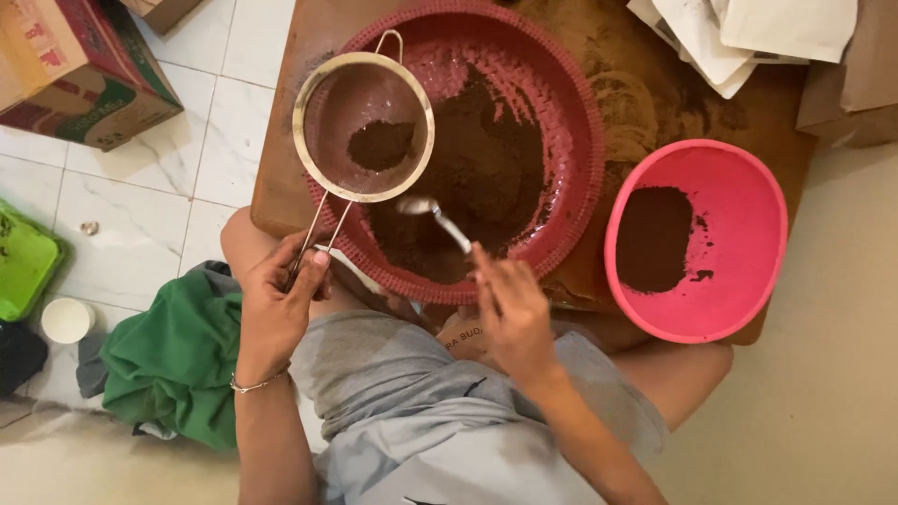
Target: The person scoops a dark brown powder from a red tray using a spoon and pours it into a sieve held over a pink bowl. They shake the sieve to sift the powder into the bowl, repeating the process multiple times.
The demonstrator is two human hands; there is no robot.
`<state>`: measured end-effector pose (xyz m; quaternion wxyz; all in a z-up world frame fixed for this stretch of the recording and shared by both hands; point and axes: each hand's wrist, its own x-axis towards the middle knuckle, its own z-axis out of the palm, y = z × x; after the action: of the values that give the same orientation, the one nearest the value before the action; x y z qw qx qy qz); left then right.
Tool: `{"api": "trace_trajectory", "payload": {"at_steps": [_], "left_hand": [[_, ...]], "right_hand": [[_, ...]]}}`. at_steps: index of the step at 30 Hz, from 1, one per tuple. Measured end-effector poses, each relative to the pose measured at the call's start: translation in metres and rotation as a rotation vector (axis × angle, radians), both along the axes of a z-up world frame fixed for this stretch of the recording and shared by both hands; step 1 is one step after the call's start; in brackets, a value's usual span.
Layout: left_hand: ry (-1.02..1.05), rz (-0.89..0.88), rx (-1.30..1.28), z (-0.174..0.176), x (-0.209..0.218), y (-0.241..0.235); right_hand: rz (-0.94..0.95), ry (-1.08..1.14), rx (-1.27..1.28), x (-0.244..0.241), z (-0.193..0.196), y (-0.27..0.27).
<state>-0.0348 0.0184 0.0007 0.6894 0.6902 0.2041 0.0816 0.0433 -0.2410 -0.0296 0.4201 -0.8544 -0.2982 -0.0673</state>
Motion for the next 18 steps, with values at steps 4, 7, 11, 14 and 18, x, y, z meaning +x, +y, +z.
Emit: {"api": "trace_trajectory", "payload": {"at_steps": [4,7,11,14,18], "left_hand": [[-0.017,-0.007,-0.003,0.0,0.002,0.003],[-0.016,-0.013,-0.006,0.0,0.001,0.003],[-0.009,-0.003,-0.023,0.0,0.0,0.002],[-0.022,0.0,-0.021,-0.002,-0.001,0.002],[-0.025,-0.03,0.004,-0.002,0.002,0.003]], "right_hand": [[0.093,0.11,0.064,-0.011,0.007,0.018],[0.177,0.12,0.016,-0.009,-0.002,0.022],[0.37,0.047,-0.144,0.006,-0.014,-0.006],[0.498,0.028,-0.517,0.025,-0.016,-0.038],[0.483,-0.362,-0.606,0.051,0.012,-0.059]]}}
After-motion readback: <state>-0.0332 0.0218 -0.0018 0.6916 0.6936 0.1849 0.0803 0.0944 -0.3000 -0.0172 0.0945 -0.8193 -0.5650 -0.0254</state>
